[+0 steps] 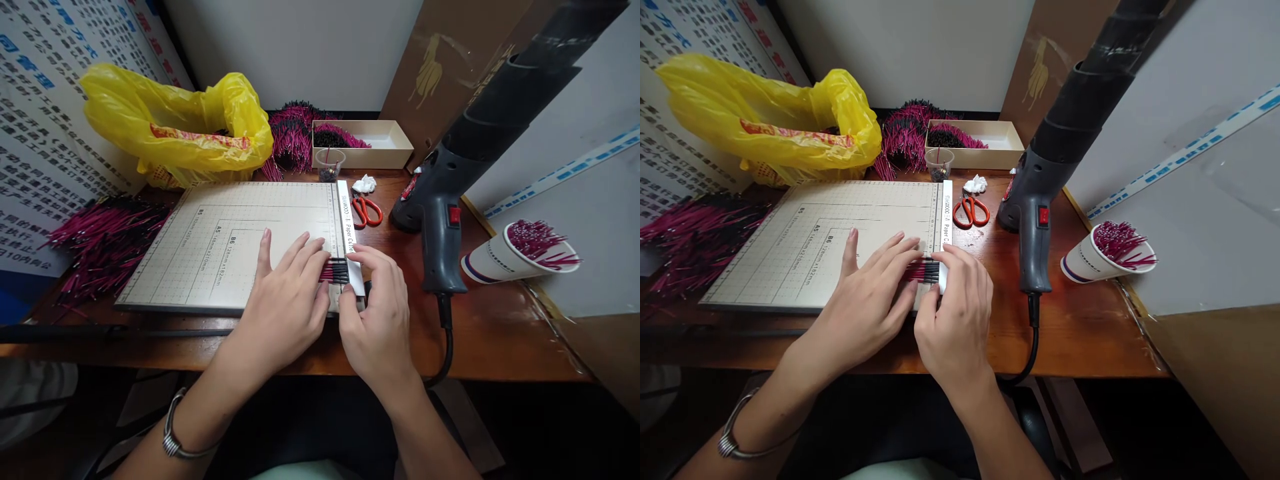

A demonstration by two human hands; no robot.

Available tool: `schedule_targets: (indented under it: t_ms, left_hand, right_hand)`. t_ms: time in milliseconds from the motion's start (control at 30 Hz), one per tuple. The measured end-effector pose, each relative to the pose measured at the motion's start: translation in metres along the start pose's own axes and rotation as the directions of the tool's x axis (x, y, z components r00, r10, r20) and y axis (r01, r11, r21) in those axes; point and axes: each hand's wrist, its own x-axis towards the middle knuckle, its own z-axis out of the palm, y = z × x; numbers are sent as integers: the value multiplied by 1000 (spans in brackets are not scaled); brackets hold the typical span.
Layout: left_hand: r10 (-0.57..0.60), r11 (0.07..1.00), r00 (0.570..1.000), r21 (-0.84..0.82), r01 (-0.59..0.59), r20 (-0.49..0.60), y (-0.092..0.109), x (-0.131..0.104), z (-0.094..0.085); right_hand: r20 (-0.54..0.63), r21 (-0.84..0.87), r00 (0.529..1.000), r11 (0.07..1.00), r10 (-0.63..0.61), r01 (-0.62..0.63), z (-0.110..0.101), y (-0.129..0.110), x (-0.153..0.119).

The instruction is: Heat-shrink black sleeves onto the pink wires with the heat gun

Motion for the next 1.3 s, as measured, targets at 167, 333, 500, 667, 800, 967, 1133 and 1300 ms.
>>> schedule_targets:
  t_ms: [167, 333, 500, 667, 800, 967, 1133, 1300]
  left_hand:
    - [115, 987, 993, 109, -115, 6, 13, -21, 3]
    - [130, 975, 991, 180, -131, 21, 13, -23, 6]
    - [127, 969, 991, 208, -134, 45, 5, -13, 4]
    - [127, 971, 990, 200, -135, 55, -2, -6, 3]
    - [123, 971, 990, 198, -134, 65, -7, -3, 3]
    - [96, 973, 992, 202, -112, 86, -13, 8, 2]
    - [62, 989, 983, 122, -84, 174, -16, 18, -6]
    - [94, 984, 986, 139, -113, 134, -13, 9, -4]
  right_hand:
    - [8, 16, 1000, 1000, 14, -14, -2, -2, 0]
    - [9, 27, 1000, 999, 19, -19, -3, -3, 1]
    - [8, 32, 1000, 999, 9, -9, -2, -2, 0]
    - [6, 33, 1000, 999, 5, -5, -3, -2, 1]
    - [5, 23, 1000, 1000, 7, -7, -3, -1, 1]
    - [-6, 0, 1000, 1000, -5, 5, -2, -3, 1]
    - [-11, -13, 1000, 1000, -5, 5, -2, -4, 0]
    - [-10, -16, 1000, 1000, -5, 5, -2, -4, 1]
